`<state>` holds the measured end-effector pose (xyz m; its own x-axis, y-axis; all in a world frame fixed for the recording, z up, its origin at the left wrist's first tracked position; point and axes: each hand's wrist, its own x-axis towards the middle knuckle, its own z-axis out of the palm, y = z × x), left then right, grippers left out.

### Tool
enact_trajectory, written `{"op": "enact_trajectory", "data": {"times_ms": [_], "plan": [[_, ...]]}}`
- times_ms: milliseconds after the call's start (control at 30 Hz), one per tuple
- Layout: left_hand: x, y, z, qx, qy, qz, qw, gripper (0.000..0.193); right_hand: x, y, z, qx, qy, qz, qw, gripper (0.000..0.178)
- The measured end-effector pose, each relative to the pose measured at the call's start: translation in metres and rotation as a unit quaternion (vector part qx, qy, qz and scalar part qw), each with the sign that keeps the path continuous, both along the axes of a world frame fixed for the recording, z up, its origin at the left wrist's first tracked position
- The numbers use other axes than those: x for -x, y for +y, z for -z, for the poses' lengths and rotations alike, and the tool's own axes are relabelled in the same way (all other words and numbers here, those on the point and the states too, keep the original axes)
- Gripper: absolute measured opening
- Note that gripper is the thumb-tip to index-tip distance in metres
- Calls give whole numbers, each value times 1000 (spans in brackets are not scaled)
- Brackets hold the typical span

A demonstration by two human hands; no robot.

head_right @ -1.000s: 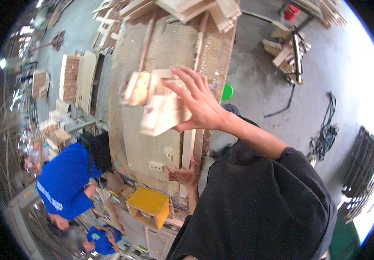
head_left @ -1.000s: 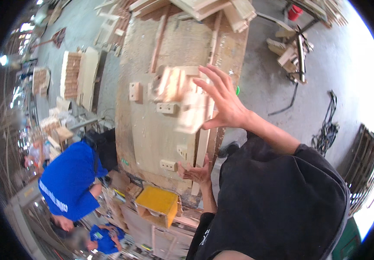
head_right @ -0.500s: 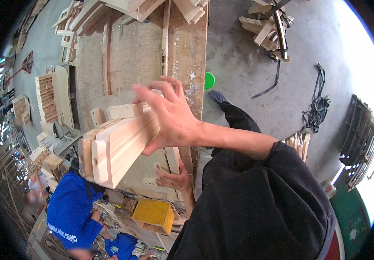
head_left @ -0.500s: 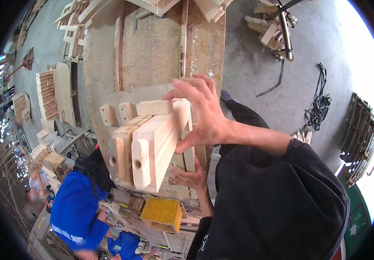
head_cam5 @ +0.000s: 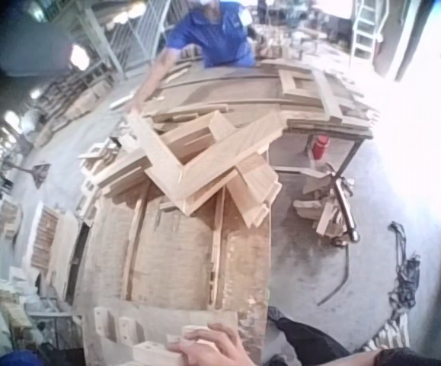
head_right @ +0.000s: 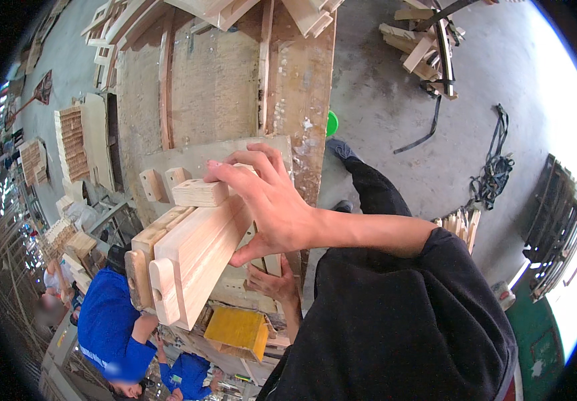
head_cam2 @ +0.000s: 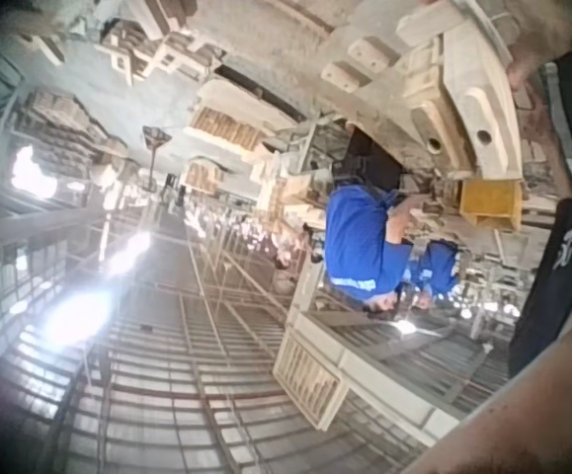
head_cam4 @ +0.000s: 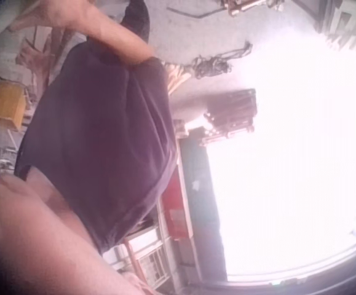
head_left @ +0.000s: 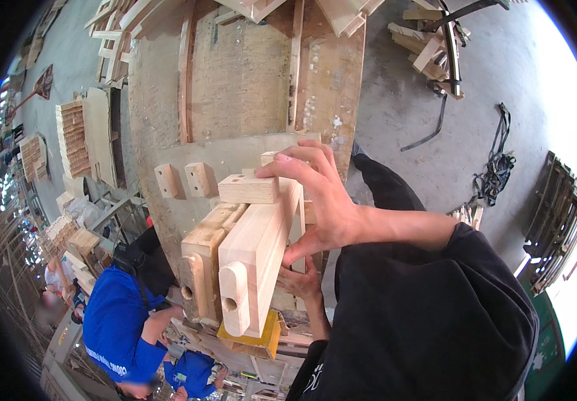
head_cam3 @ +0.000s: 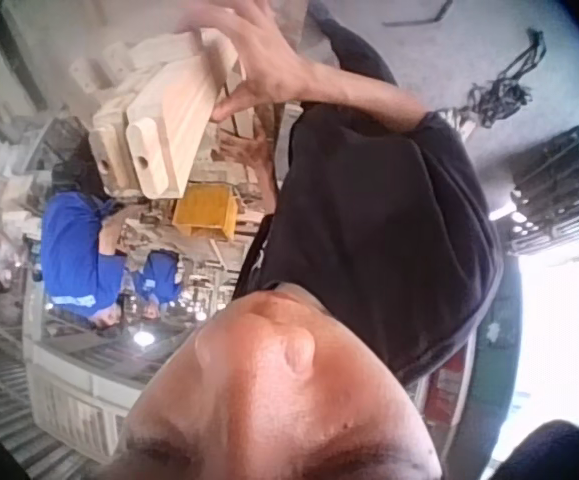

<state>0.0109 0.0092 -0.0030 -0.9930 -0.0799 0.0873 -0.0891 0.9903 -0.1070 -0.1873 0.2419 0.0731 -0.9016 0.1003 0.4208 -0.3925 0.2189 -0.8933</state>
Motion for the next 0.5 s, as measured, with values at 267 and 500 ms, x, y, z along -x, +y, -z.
{"op": "enact_trajectory", "data": {"times_ms": [267, 500], "plan": [[1, 6, -7, -20, -4, -3, 1000, 86, -2, 1, -4, -17, -36, -31, 999, 127], [0, 4, -6, -19, 0, -28, 999, 89, 2, -27, 29, -51, -12, 36, 998, 127]]}}
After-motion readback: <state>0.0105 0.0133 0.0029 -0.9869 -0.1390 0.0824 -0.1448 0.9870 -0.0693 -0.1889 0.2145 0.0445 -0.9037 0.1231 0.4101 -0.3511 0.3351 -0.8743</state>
